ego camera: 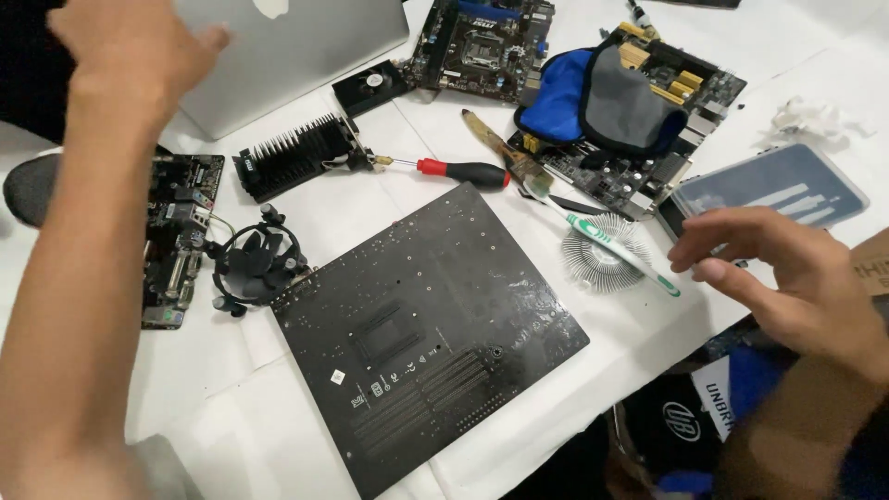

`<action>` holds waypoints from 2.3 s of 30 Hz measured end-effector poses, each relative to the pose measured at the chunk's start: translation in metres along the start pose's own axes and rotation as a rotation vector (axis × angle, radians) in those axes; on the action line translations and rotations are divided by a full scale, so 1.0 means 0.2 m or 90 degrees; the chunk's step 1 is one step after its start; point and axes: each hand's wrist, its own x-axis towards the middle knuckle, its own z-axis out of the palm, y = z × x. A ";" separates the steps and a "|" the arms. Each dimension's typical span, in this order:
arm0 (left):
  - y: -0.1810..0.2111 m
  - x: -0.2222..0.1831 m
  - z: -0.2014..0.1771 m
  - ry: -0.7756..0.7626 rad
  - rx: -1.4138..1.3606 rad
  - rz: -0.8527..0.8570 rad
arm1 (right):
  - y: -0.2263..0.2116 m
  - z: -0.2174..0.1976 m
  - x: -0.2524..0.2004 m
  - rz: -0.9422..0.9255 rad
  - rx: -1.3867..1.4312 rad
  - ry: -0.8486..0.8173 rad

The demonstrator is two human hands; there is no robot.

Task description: A person performs maintenance on computer hardware, cleaning a motherboard with a brush and using a screwdriver on a laptop.

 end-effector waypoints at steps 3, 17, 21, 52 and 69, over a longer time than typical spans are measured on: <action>0.29 -0.08 -0.26 -0.128 -0.148 0.069 | -0.02 0.04 0.04 -0.018 0.007 0.008; 1.47 -0.43 -0.63 -0.104 -0.496 0.479 | 0.03 0.22 -0.01 -0.273 -0.220 0.089; 1.79 -0.39 -0.52 -0.065 -0.464 0.644 | 0.03 0.20 -0.04 -0.241 -0.177 0.122; 1.38 -0.33 -0.69 0.199 -0.813 0.244 | 0.04 0.22 1.05 0.070 0.322 0.041; 0.68 -0.73 -0.80 -0.302 -0.485 0.412 | -0.37 0.08 0.43 0.266 -0.431 -0.162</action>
